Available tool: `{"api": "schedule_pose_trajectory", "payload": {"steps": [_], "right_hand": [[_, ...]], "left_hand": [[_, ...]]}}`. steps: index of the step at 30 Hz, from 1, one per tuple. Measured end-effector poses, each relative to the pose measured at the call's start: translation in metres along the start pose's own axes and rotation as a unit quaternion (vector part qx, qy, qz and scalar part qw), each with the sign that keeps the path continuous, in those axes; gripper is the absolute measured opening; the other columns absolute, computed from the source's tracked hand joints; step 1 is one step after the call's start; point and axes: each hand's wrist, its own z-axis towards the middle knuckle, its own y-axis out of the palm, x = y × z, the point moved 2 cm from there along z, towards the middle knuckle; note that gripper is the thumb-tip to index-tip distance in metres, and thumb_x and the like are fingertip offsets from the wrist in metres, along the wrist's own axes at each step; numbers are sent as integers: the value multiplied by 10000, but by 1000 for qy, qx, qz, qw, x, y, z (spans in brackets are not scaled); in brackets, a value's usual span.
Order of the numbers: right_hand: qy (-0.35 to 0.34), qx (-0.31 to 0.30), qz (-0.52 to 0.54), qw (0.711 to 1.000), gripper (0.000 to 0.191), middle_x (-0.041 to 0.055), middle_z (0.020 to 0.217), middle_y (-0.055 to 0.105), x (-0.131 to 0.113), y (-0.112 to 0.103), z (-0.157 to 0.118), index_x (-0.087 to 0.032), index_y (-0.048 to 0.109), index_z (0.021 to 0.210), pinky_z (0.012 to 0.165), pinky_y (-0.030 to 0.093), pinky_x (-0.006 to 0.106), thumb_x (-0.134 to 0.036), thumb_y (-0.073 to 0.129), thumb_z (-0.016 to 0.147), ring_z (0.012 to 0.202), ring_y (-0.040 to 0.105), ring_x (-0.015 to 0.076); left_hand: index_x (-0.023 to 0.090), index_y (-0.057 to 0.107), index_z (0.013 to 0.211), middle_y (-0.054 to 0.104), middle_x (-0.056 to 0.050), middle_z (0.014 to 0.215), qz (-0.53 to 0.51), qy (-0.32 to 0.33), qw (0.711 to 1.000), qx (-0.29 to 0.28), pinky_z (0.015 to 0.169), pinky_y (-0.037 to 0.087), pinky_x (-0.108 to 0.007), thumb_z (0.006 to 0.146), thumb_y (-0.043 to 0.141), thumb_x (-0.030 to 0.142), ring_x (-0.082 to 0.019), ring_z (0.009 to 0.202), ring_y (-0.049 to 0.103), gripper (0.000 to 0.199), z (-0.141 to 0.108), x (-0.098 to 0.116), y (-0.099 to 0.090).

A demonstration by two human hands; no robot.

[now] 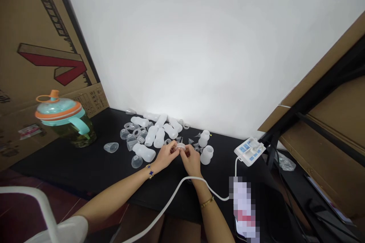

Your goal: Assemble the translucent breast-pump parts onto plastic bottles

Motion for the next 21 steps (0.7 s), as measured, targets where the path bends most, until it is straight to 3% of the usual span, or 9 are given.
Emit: {"api": "schedule_pose_trajectory", "payload": {"steps": [21], "right_hand": [[3,1,-2,1000,266,-14,629,599,-1,0,-1,-198,606,768,551,380,246,-426,585,903,577,532,152]], "left_hand": [[213,470,786,496,58,617,15,11,1000,1,565,333,-251,875,540,282,-125,555,474,134,-1,3,-1]]}}
